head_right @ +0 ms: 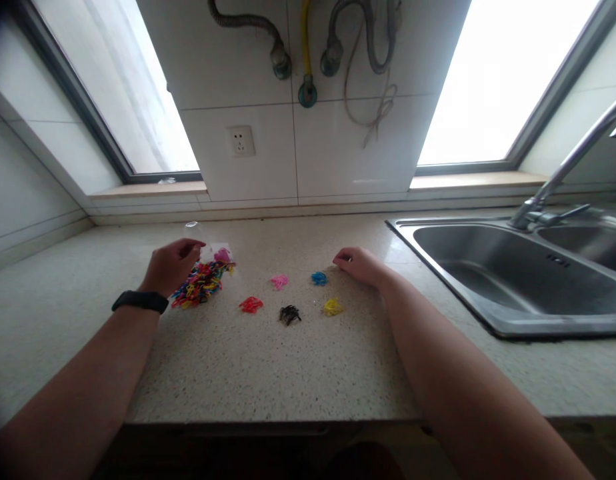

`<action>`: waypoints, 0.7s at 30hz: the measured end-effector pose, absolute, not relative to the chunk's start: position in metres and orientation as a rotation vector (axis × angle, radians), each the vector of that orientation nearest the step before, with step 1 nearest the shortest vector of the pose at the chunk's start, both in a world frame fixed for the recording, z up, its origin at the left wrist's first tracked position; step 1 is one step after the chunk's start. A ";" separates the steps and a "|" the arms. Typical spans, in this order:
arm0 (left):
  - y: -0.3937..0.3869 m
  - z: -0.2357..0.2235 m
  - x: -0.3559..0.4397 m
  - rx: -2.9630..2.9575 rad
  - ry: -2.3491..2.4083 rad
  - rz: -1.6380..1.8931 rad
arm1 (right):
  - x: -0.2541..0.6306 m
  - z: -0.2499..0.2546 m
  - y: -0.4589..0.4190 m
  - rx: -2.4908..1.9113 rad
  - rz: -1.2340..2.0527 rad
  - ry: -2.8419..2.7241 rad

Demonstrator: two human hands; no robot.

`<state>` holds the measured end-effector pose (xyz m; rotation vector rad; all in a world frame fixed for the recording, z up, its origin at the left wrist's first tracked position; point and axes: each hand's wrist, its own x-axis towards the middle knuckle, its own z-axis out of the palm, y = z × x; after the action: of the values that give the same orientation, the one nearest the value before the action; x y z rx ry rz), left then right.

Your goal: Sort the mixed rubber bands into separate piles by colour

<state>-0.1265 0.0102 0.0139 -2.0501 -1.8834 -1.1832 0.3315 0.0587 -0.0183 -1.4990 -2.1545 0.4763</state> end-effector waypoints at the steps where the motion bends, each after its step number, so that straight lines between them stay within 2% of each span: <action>1: 0.011 0.014 -0.126 -2.057 -1.876 -1.181 | 0.332 -0.018 0.058 -1.497 0.469 -2.160; 7: 0.011 0.013 -0.124 -2.088 -1.851 -1.153 | 0.328 -0.014 0.053 -1.456 0.450 -2.174; 15: 0.009 0.015 -0.126 -2.091 -1.840 -1.152 | 0.312 0.000 0.043 -1.300 0.670 -1.896; 21: 0.006 0.015 -0.122 -2.093 -1.779 -1.235 | 0.258 0.033 0.031 -1.117 0.479 -2.140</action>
<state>-0.1217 0.0062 0.0152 -2.0925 -1.7790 -1.2346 0.2576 0.0314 0.0331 -1.1168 -2.1403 0.4787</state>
